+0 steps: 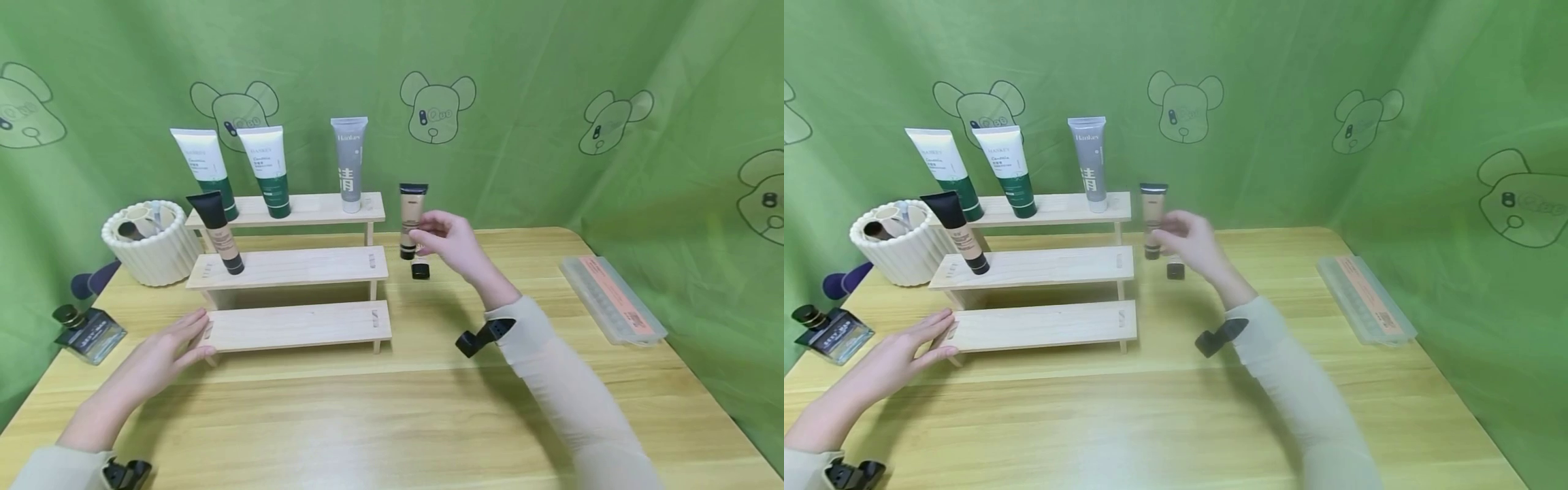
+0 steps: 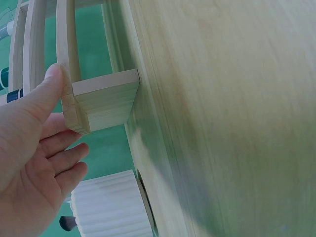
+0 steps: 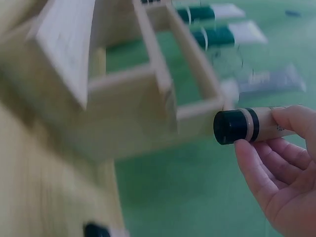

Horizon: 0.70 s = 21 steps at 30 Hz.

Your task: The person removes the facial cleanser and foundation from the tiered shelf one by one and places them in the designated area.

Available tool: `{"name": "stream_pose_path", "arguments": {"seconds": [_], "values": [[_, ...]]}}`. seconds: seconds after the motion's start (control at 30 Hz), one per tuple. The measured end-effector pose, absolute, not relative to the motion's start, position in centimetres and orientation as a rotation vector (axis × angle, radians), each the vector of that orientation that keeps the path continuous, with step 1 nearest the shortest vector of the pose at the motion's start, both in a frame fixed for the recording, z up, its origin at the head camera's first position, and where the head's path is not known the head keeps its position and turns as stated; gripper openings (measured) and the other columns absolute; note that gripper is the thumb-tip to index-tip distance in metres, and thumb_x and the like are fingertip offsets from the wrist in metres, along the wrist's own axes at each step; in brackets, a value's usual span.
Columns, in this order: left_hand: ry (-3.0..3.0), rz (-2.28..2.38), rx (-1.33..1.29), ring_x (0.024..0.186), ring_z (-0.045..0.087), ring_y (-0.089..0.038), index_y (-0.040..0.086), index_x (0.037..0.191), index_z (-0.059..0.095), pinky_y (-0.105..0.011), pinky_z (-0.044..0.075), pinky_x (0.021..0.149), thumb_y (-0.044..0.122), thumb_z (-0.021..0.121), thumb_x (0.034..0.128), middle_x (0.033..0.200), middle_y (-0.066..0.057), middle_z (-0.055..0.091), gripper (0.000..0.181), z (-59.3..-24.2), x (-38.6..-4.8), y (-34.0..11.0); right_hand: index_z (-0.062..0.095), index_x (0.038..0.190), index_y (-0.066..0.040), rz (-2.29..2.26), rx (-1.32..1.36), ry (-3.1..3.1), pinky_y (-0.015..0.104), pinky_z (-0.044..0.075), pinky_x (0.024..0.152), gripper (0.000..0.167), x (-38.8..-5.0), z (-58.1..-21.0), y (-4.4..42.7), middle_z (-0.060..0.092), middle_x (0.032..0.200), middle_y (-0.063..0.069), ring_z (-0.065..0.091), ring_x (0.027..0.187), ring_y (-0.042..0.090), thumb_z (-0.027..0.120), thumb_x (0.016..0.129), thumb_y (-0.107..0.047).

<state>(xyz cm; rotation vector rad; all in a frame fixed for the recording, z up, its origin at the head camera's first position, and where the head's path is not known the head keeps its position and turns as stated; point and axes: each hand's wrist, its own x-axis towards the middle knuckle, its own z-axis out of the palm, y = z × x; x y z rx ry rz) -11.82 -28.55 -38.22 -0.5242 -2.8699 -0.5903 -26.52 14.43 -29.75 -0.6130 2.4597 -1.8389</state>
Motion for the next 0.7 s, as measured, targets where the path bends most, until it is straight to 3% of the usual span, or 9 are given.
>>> {"name": "stream_pose_path", "arguments": {"seconds": [0.3,0.47,0.7], "values": [[-2.878,-0.591,-0.524,0.116,0.04,-0.05,-0.013,0.125,0.047,-0.062,0.033,0.092,0.027,0.064,0.0867,0.132,-0.032,0.039,0.058,-38.2,-11.8,-28.5,0.05,0.114,0.015,-1.822,-0.339,2.547,0.031,0.056,0.07,0.034,-29.3,-33.0,19.4,0.059,0.1,0.02,0.06,0.078,0.01,0.06,0.089,-0.007],[-2.893,-0.594,-0.518,0.116,0.039,-0.05,-0.013,0.126,0.046,-0.062,0.032,0.093,0.027,0.064,0.0866,0.133,-0.032,0.038,0.059,-38.3,-11.9,-28.5,0.048,0.118,0.015,-1.739,-0.208,2.577,0.039,0.054,0.079,0.037,-30.3,-34.5,21.2,0.056,0.108,0.025,0.058,0.084,0.016,0.058,0.091,-0.009],[-2.9,-0.592,-0.509,0.117,0.038,-0.05,-0.013,0.126,0.046,-0.062,0.032,0.094,0.027,0.064,0.0867,0.133,-0.032,0.038,0.059,-38.2,-11.9,-28.5,0.047,0.123,0.013,-1.61,-0.101,2.619,0.038,0.053,0.08,0.043,-31.8,-36.5,23.3,0.053,0.113,0.027,0.056,0.089,0.02,0.057,0.092,-0.015]]}}
